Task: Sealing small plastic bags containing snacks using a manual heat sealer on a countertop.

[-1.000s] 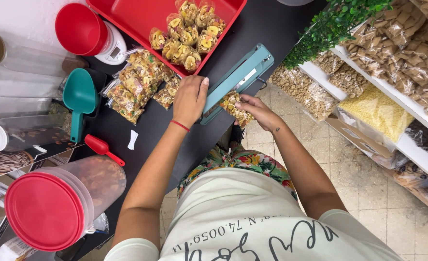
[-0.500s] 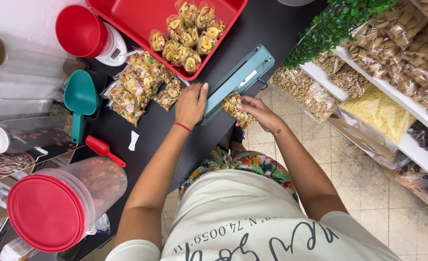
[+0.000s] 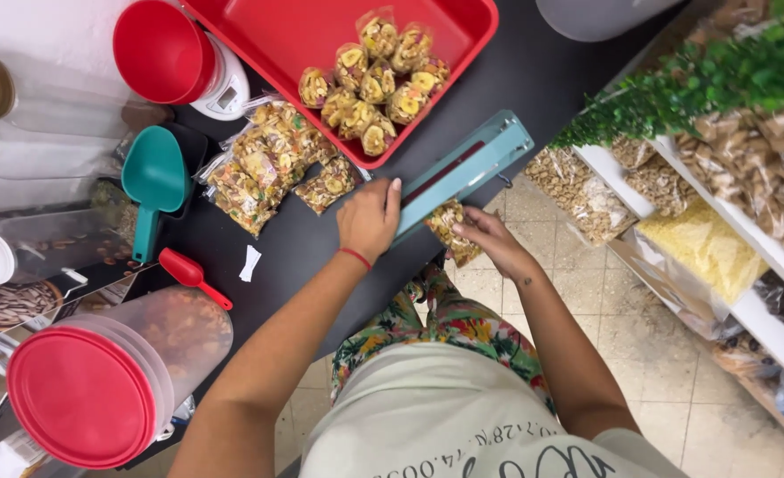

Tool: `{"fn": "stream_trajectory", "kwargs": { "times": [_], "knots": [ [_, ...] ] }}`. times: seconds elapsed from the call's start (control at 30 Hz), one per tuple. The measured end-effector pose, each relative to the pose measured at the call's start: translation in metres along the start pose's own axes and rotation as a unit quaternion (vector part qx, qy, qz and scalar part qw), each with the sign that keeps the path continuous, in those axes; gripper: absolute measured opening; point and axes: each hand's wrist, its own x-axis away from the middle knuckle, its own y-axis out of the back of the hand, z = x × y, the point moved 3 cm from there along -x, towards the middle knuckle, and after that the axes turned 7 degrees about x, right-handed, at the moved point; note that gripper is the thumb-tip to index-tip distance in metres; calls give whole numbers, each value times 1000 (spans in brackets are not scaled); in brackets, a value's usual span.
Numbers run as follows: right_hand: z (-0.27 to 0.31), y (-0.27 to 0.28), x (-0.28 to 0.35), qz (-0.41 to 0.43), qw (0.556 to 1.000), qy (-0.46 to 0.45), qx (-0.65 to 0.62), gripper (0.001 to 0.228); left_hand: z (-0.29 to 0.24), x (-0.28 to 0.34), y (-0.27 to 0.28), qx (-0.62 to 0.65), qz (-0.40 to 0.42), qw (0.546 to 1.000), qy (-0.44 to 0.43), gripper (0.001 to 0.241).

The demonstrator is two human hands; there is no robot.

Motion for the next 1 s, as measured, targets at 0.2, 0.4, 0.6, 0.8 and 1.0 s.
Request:
{"fn": "stream_trajectory", "kwargs": {
  "times": [0.2,0.4,0.6,0.8,1.0],
  "knots": [
    [43,-19,8,-6,1000,-16,20,42,-2,-2,6,8,-1,1000,-10,47],
    [34,-8,2,14,999,-36,29,41,1,-2,6,21,-32,999,-34,44],
    [37,-10,1,22,998,-52,18,41,1,-1,5,18,-61,996,-55,44],
    [-24,29,-12,17,999,-46,24,42,-1,0,9,18,-59,996,-63,45],
    [-20,27,-12,15,998,-44,31,42,-1,0,8,13,-53,996,-64,45]
  ]
}}
